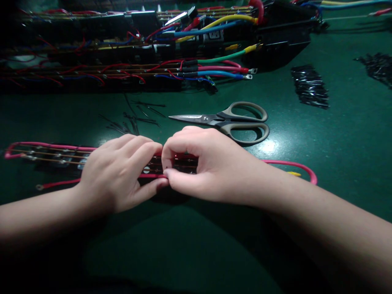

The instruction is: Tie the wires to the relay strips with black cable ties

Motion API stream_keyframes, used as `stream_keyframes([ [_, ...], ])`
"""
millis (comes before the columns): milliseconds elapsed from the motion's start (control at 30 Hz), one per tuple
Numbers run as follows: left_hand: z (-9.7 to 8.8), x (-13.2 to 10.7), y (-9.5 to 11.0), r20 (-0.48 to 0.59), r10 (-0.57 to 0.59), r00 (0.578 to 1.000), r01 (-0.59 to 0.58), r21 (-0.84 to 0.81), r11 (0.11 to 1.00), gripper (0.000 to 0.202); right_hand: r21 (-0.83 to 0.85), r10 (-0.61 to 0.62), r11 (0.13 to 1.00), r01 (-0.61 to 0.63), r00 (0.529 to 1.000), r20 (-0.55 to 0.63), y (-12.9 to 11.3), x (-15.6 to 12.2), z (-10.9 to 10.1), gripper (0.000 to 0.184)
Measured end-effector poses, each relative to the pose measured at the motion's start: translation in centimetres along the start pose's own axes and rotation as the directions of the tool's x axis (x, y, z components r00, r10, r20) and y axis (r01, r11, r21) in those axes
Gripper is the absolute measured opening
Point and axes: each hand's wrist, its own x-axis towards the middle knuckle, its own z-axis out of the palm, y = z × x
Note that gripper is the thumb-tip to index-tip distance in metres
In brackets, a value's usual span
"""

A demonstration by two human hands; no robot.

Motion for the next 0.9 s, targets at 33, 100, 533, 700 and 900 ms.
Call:
stream_keyframes([
  [33, 0.00, -0.01, 0.00, -0.005, -0.001, 1.000, 0.001, -0.001, 1.000, 0.046, 0.007, 0.013, 1.000, -0.013, 1.000, -0.003, -0.06, 0.00, -0.04, 0.005],
  [100, -0.02, -0.02, 0.03, -0.006, -0.008, 1.000, 0.008, -0.001, 1.000, 0.044, 0.021, 0.034, 0.999, -0.033, 0.999, -0.011, -0.18, -0.01, -0.12, 0.005],
  [533, -0.17, 0.05, 0.18, 0.011, -0.015, 1.000, 0.015, 0.016, 1.000, 0.033, 0.037, 0.036, 0.999, -0.035, 0.999, -0.025, -0.16, -0.02, 0.04, 0.005],
  [700, -0.12, 0.06, 0.18, 0.007, -0.012, 1.000, 0.012, 0.008, 1.000, 0.039, 0.016, -0.002, 1.000, 0.002, 1.000, -0.027, 0.19, -0.07, 0.10, 0.003],
  [900, -0.04, 0.01, 0.10, 0.001, -0.014, 1.000, 0.014, 0.003, 1.000, 0.040, 0.020, -0.001, 1.000, 0.001, 1.000, -0.017, -0.01, -0.10, -0.03, 0.005],
])
